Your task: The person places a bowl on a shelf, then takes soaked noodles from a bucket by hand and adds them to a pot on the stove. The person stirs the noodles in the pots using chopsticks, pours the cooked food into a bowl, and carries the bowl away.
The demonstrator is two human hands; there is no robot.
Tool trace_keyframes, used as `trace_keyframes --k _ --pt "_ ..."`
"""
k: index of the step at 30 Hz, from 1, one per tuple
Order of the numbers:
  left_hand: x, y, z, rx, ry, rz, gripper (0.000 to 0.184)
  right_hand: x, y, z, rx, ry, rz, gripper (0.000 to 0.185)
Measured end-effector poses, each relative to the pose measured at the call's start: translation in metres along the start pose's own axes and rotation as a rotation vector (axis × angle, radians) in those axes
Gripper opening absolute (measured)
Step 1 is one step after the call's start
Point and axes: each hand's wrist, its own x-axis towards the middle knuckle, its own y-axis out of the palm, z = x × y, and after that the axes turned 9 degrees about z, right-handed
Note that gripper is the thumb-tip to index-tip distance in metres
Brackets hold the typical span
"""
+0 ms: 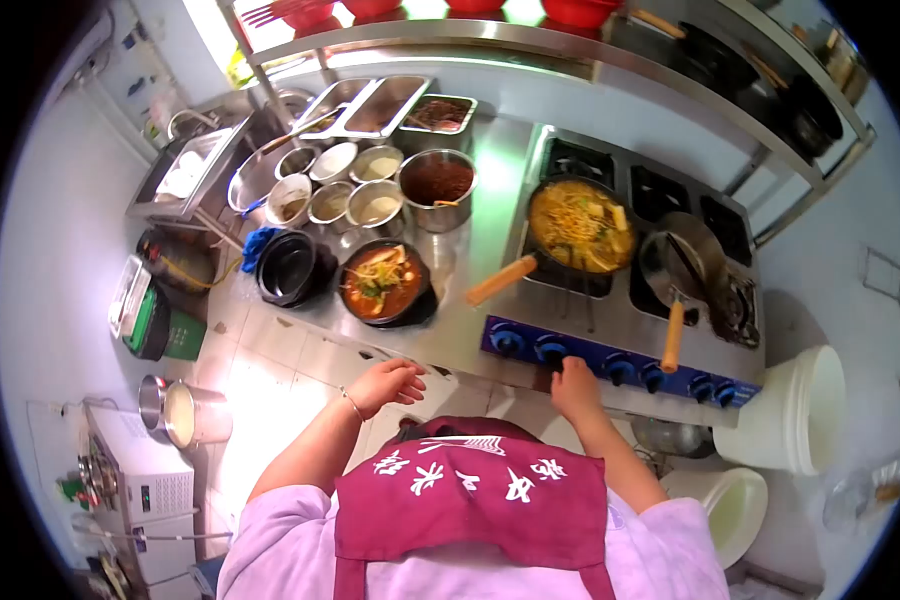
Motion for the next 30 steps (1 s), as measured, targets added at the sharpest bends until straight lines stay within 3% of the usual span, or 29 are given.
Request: trace_keyframes --k 6,9,11,12,14,16,18,24,27,29,30 --pt "-0.018 -0.068 0.020 -0.125 0.013 -0.051 0.031 0.007 0.031 -0.001 0.000 0.068 0.012 0.021" --pt "-0.022 -0.109 0.026 -0.132 0.033 -0.059 0.031 0.004 0.045 0.000 0.181 0.182 -0.009 0.020" --pt "-0.021 -0.143 0.029 -0.114 0.041 -0.069 0.031 -0.003 0.058 0.005 0.502 0.423 0.214 0.022" --pt "-0.019 -0.159 0.030 -0.111 0.074 -0.121 0.030 -0.002 0.067 0.014 0.497 0.432 0.210 0.022" --pt "-0.009 -0.189 0.033 -0.127 0.121 -0.212 0.034 -0.003 0.084 0.051 0.900 0.422 0.453 0.025" --pt "0.015 -0.219 0.035 -0.090 0.124 -0.246 0.037 0.021 0.099 0.095 0.902 0.225 0.445 0.027" --pt "0.040 -0.238 0.027 -0.031 0.121 -0.312 0.045 0.059 0.102 0.146 1.007 0.208 0.354 0.029" --pt "0.113 -0.269 0.015 -0.056 0.187 -0.377 0.038 0.163 0.127 0.196 0.771 0.366 0.149 0.030" --pt "0.128 -0.276 0.005 0.025 0.220 -0.286 0.032 0.186 0.137 0.195 0.945 0.435 0.115 0.027" --pt "0.142 -0.278 0.007 -0.052 0.233 -0.273 0.030 0.188 0.127 0.203 1.067 0.463 0.205 0.024" --pt "0.147 -0.282 0.008 0.064 0.252 -0.294 0.031 0.189 0.126 0.204 1.062 0.462 0.207 0.024"
